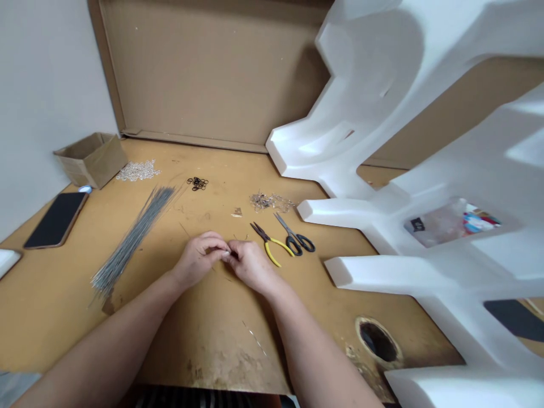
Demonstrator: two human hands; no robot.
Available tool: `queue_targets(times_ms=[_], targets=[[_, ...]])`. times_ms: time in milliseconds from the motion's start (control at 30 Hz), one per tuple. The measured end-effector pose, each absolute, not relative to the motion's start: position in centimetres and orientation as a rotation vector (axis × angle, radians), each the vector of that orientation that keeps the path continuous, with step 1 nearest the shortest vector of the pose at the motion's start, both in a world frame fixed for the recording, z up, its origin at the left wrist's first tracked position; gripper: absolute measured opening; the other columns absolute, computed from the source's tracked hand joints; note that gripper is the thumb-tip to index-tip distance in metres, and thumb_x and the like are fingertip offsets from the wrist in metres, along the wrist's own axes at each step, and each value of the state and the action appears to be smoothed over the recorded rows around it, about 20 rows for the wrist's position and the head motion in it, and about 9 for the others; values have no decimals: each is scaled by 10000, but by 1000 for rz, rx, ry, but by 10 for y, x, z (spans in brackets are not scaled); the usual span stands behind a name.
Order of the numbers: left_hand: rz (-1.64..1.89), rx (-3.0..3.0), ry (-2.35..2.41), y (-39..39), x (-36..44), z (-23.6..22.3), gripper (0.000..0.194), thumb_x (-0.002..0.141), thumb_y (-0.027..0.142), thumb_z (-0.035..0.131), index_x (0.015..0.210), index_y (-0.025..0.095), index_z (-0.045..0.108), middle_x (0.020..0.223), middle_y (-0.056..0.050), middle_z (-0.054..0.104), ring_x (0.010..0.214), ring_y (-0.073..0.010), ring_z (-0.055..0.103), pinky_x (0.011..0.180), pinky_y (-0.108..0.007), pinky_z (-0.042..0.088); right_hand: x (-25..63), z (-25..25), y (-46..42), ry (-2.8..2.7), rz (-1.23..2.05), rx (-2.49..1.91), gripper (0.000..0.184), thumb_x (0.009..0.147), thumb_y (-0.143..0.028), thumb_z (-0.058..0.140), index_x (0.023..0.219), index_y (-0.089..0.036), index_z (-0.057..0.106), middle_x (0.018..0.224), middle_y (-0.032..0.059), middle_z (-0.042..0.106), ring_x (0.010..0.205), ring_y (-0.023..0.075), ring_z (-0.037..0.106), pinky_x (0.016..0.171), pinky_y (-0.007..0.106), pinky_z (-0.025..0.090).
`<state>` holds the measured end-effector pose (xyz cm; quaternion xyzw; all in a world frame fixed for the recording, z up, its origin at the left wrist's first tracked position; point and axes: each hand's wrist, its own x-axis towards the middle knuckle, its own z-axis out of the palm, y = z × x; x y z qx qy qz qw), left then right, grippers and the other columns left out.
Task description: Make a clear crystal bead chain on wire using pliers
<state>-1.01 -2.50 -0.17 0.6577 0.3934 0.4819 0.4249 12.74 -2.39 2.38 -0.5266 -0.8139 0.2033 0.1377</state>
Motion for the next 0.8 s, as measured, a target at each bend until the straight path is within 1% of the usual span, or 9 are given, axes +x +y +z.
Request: queue_targets(times_ms=[300,500,667,800], targets=[[1196,1704,972,-25,-10,-5,95,652,155,553,617,182,637,691,-28,569,711,-137,526,696,-257,405,128,18,-24,-2384,613,-1479,140,739,-185,454,654,-155,561,595,54,583,535,130,487,496,214,288],[1221,1675,995,-26,-8,-7,88,657,169,551,601,174,619,667,-24,560,682,-131,518,666,-251,405,127,18,-25,-2365,633,-1484,153,738,-189,453,626,-154,551,549,34,559,493,111,446,475,202,276],[1251,1636,979,-25,-6,-7,76,643,159,554,592,163,610,657,-22,554,660,-125,514,637,-248,407,127,18,-25,-2341,595,-1487,151,722,-154,451,597,-150,537,534,27,541,484,104,430,471,200,266],[1251,1591,984,-24,-6,-7,72,627,146,560,573,158,607,642,-19,552,641,-119,511,617,-243,406,126,18,-25,-2311,645,-1482,149,709,-150,467,567,-155,513,496,3,494,465,95,401,463,198,259]])
